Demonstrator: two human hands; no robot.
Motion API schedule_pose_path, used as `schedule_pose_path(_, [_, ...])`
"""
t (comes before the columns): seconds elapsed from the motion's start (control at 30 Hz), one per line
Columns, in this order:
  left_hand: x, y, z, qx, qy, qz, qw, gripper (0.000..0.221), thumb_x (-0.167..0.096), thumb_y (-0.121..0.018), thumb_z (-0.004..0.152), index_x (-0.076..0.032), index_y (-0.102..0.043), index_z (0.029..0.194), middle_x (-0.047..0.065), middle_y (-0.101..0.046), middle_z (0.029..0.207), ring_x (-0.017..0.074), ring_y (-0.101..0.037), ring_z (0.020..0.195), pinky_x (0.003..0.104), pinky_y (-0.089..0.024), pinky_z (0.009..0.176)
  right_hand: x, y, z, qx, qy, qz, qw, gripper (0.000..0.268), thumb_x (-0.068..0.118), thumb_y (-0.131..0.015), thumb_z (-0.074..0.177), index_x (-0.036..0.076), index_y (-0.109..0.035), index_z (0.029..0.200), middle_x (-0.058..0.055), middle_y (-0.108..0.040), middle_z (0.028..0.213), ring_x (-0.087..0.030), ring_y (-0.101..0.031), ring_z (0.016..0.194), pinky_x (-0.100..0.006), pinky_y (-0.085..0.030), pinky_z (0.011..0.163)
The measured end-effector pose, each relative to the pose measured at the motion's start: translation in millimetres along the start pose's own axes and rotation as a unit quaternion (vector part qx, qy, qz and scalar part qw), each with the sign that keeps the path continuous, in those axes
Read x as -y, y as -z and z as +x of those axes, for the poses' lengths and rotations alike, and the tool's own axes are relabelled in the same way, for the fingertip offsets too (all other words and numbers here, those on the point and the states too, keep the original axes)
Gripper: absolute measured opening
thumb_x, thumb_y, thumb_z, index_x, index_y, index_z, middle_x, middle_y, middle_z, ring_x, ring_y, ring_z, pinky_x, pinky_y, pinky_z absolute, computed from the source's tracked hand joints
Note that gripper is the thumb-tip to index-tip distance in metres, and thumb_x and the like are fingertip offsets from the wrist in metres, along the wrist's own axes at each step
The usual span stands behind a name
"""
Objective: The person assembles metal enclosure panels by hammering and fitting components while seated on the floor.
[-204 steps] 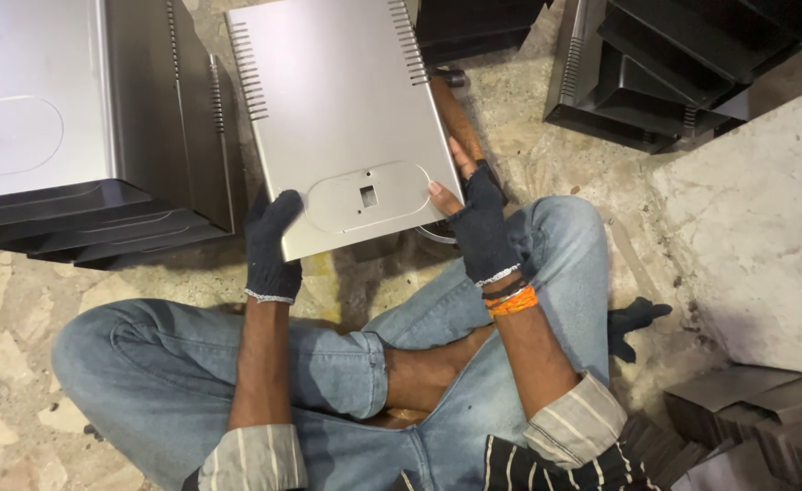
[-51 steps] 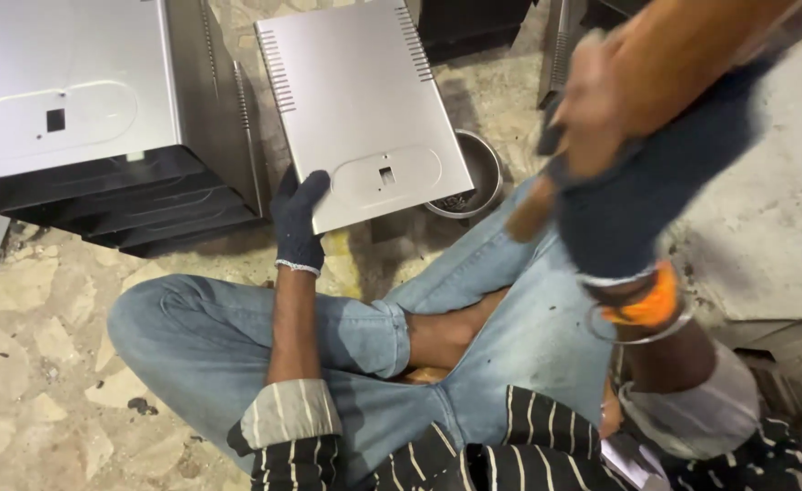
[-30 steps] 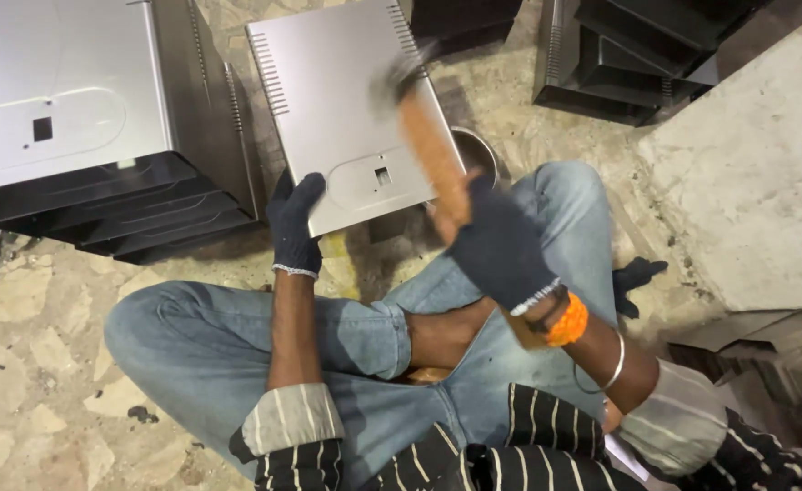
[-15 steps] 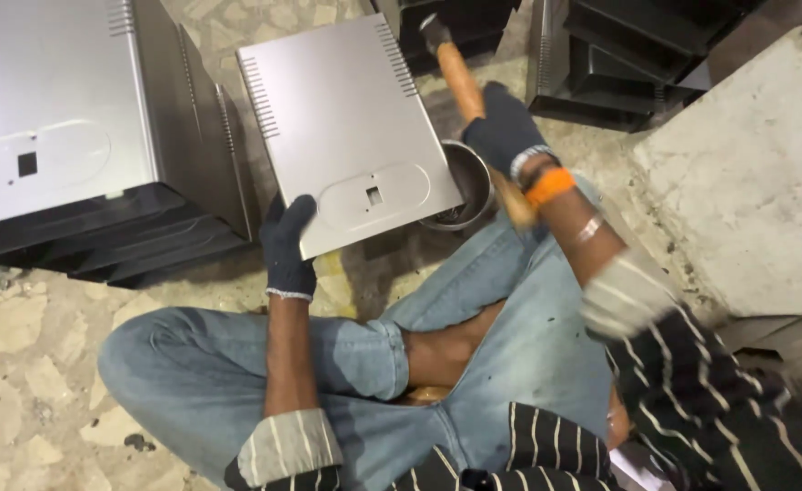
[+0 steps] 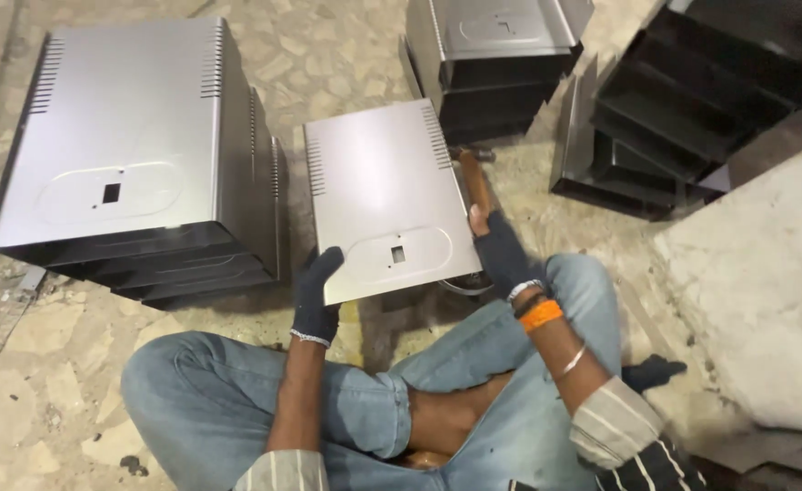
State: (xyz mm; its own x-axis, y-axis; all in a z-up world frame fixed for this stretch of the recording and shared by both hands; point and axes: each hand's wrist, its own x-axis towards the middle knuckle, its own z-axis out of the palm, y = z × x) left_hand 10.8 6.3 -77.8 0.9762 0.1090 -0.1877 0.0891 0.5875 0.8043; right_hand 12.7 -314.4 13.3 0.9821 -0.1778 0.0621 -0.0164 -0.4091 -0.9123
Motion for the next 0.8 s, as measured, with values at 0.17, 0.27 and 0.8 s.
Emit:
schedule_pose_path(0.17, [4.8, -1.3, 0.3, 0.004, 0.015, -0.126, 0.992, 0.023, -0.016, -0.071, 0.09, -0.003, -0.071, 0.109, 0.009, -0.074, 0.101, 0.0199, -0.072, 0.093, 0.034, -0.059, 0.079, 31.0, 15.5, -10.8, 0.075, -0.107, 0.279, 0.952, 0.054, 0.05, -0.062, 0.101, 0.001, -0.066, 0.122, -0.007, -0.068, 0.1, -0.022, -0.061, 0.095, -0.038, -0.05, 0.085])
schedule_pose_path(0.27, [-19.9, -25.5, -9.5, 0.08, 0.052, -0.263, 0.96, 0.015, -0.021, -0.071, 0.097, -0.007, -0.071, 0.104, 0.009, -0.073, 0.093, 0.0233, -0.069, 0.079, 0.035, -0.056, 0.066, 131.2, 33.9, -47.5, 0.169, -0.051, 0.53, 0.83, 0.063, 0.053, -0.063, 0.098, 0.002, -0.065, 0.134, -0.009, -0.071, 0.102, -0.023, -0.066, 0.1, -0.037, -0.052, 0.092])
schedule_pose_path(0.8, [-108.8, -150.4, -74.3, 0.126, -0.086, -0.015, 0.988, 0.059, -0.025, -0.06, 0.1, -0.008, -0.043, 0.154, 0.007, -0.052, 0.152, 0.0183, -0.054, 0.133, 0.035, -0.045, 0.11, 238.7, -74.2, -75.8, -0.197, 0.231, 0.137, 0.943, 0.029, 0.018, -0.062, 0.105, -0.004, -0.066, 0.123, -0.017, -0.077, 0.115, -0.025, -0.075, 0.108, -0.035, -0.058, 0.093])
